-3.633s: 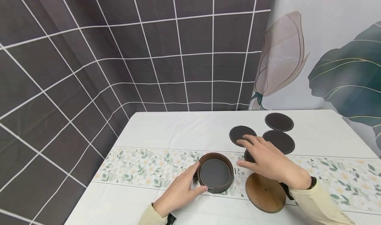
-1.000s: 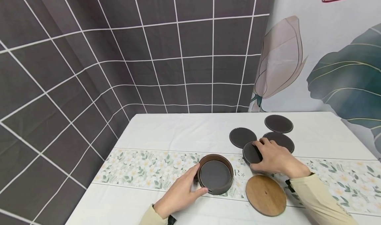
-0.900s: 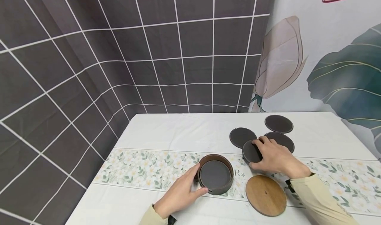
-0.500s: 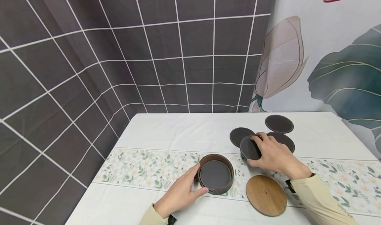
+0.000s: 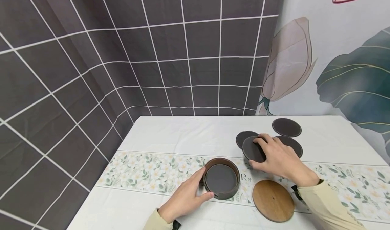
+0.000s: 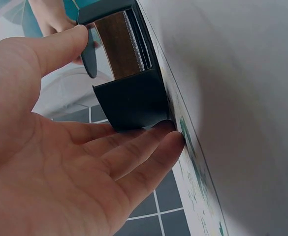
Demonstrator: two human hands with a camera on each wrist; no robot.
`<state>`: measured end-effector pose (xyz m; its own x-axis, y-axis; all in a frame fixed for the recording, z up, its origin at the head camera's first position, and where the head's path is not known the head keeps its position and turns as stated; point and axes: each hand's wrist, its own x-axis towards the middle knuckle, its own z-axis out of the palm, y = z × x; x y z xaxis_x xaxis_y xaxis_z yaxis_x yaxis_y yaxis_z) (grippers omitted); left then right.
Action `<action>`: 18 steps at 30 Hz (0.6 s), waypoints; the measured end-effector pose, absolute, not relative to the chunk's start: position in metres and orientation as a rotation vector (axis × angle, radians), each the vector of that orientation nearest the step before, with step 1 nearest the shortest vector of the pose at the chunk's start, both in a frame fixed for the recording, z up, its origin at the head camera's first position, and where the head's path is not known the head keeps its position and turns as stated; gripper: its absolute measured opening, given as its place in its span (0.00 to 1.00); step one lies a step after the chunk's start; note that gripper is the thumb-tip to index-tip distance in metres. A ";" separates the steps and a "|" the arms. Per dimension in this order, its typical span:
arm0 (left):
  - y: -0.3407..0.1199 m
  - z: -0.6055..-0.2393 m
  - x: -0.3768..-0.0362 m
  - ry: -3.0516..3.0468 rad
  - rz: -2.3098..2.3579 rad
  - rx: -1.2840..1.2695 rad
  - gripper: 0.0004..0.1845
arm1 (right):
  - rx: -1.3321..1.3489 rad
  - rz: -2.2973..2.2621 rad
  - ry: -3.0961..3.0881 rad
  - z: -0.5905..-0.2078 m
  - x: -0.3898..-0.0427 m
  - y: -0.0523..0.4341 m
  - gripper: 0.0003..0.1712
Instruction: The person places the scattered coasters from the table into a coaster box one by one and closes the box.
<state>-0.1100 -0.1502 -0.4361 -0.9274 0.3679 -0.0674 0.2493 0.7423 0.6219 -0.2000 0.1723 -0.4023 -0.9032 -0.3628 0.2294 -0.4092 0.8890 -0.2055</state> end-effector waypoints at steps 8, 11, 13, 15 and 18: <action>-0.151 -0.438 -0.111 2.750 0.959 0.487 0.46 | 0.629 0.393 -2.818 -0.399 -0.195 0.165 0.41; -0.151 -0.438 -0.111 2.760 0.956 0.493 0.46 | 0.643 0.401 -2.796 -0.399 -0.193 0.162 0.41; -0.151 -0.438 -0.111 2.770 0.953 0.497 0.45 | 0.656 0.404 -2.780 -0.398 -0.192 0.161 0.40; -0.151 -0.439 -0.111 2.786 0.951 0.505 0.44 | 0.667 0.406 -2.761 -0.398 -0.190 0.158 0.40; -0.151 -0.439 -0.112 2.806 0.954 0.521 0.42 | 0.684 0.401 -2.742 -0.396 -0.186 0.154 0.40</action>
<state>-0.1116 -0.1511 -0.4392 -0.9315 0.3636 -0.0139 0.2797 0.7399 0.6118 -0.1860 0.1544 -0.3965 -0.8464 -0.4113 0.3381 -0.4909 0.8488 -0.1963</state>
